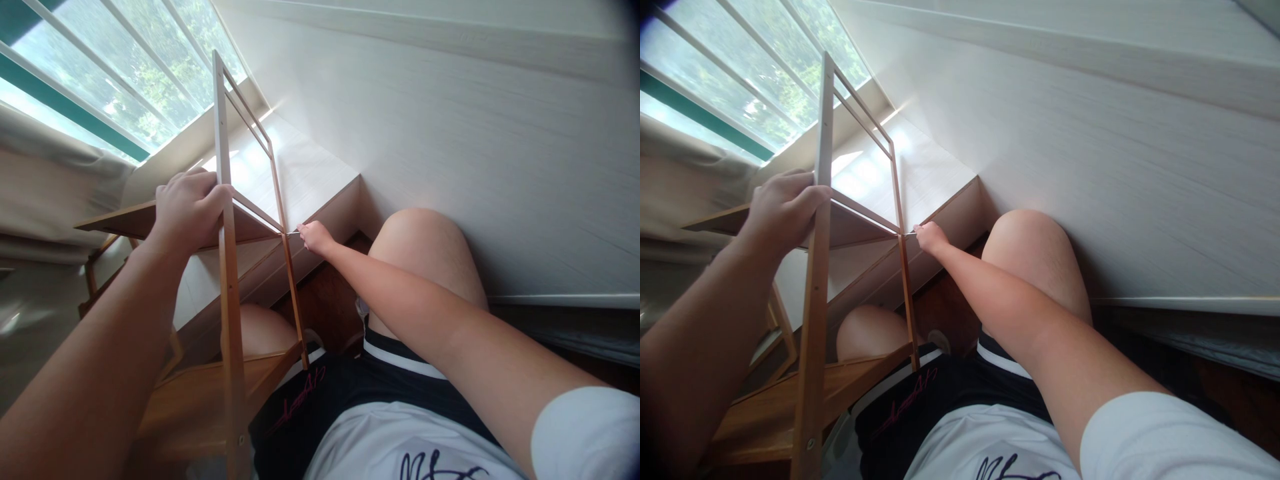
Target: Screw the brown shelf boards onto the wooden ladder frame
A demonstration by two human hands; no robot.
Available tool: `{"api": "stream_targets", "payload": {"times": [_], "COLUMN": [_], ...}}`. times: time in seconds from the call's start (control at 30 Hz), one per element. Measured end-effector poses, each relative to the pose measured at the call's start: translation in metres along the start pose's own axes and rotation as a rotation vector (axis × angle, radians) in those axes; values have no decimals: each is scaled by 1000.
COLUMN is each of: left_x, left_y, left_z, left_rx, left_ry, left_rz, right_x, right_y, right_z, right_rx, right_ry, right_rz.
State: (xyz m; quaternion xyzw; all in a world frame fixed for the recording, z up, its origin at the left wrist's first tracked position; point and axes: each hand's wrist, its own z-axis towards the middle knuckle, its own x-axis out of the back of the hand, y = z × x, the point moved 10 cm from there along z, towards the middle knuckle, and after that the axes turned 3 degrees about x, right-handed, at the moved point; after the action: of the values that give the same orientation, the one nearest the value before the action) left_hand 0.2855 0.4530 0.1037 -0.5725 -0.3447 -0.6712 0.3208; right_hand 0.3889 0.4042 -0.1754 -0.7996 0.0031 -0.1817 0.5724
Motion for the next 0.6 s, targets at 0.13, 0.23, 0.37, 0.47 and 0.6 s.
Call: {"api": "stream_targets", "payload": {"times": [0.13,0.23,0.37,0.47,0.6], "left_x": [0,0,0,0,0], "left_y": [0,0,0,1,-1], "left_z": [0,0,0,0,0], "left_rx": [0,-5,-8,-14,-10], "left_ry": [-3,2,0,0,5], "left_rz": [-5,0,5,4,0], "right_x": [7,10,9,9,11], "right_y": [-13,-18,-19,-19,-18], "right_z": [-4,-8,-15,-19,-20], "right_rx": [101,160,198,231,205], "right_ry": [24,43,56,77,103], "right_rz": [-181,-309,-401,-407,-315]}}
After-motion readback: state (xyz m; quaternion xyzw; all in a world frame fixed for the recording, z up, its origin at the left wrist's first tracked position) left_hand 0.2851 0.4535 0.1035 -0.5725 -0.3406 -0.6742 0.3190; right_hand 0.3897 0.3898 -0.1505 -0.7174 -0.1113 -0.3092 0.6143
